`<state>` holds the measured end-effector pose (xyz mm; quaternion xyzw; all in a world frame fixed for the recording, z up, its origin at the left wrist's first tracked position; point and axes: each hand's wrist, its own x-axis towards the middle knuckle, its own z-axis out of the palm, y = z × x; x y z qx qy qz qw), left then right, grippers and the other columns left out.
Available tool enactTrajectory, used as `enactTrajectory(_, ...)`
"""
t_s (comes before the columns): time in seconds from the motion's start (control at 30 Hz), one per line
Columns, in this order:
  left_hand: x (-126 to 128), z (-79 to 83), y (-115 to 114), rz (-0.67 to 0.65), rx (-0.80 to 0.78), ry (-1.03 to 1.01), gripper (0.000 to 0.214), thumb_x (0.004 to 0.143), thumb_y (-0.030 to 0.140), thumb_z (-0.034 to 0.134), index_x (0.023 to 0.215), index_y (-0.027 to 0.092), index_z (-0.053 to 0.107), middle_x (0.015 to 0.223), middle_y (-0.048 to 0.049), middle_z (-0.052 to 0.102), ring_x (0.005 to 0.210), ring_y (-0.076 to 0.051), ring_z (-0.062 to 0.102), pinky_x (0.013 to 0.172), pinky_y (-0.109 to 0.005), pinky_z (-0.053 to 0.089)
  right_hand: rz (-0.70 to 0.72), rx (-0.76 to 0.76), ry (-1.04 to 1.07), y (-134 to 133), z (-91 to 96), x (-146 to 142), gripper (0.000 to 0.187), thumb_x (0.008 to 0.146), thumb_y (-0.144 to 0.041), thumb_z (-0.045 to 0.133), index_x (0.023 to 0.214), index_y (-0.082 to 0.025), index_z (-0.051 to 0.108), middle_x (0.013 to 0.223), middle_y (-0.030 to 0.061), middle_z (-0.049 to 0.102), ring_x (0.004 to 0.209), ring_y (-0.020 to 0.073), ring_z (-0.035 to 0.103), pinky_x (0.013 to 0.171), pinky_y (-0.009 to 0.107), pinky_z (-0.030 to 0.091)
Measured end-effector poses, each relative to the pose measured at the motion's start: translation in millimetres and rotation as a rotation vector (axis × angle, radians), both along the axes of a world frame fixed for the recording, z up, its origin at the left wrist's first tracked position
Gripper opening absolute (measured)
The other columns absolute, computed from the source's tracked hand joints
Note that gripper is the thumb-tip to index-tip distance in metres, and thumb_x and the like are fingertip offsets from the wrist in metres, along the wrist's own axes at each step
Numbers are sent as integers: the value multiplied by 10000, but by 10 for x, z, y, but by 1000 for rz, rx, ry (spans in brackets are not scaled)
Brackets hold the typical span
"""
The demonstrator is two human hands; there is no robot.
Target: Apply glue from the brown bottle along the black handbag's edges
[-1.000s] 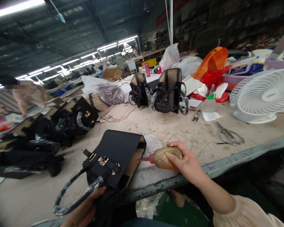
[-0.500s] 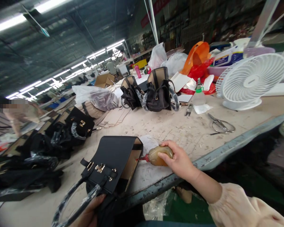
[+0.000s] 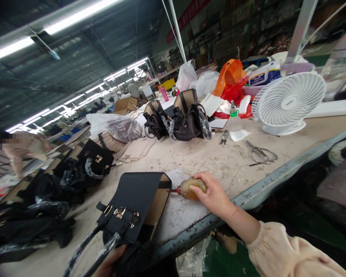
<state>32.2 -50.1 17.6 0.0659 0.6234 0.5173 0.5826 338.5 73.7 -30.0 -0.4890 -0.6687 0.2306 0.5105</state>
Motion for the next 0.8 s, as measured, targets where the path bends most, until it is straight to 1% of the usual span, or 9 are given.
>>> enactTrajectory(0.2,50,58,1,12,41,22,534,526,2,796,1016,139,635,690,-48,748,797,-321,731,647,-407,640,66,-29,-4,-20,11,2,213,833,-385,611,987,-242,576,950,48,646,903,230,616,833,380,506)
enactTrajectory(0.33,38,59,-1,20,56,52,613,500,-12,806,1061,158,627,765,-59,758,827,-328,727,653,-407,637,18,-12,-6,38,-46,-11,207,840,-380,603,986,-237,570,963,56,634,931,236,605,848,397,497)
enactTrajectory(0.43,33,55,3,7,59,55,657,502,16,828,1104,167,612,829,-78,765,872,-341,718,675,-419,634,-18,-5,0,83,-79,-19,213,838,-386,600,985,-235,571,968,60,635,939,239,605,857,405,496)
enactTrajectory(0.53,50,69,4,13,43,16,608,519,45,827,1082,147,624,815,-90,768,916,-355,705,709,-437,631,-33,-7,-1,98,-94,-25,215,831,-387,603,982,-235,578,964,57,644,932,238,612,849,402,503)
enactTrajectory(0.67,76,112,2,14,47,32,555,510,28,809,1027,160,658,802,-82,771,930,-358,701,772,-457,616,-61,-6,16,93,-103,-24,210,823,-388,602,964,-234,581,966,58,653,933,240,617,843,401,508)
enactTrajectory(0.8,76,138,3,27,20,16,535,516,13,789,1016,159,668,834,-91,771,915,-356,706,790,-457,608,-39,-31,15,78,-101,-9,207,824,-383,607,967,-237,576,976,59,650,943,242,616,853,404,502)
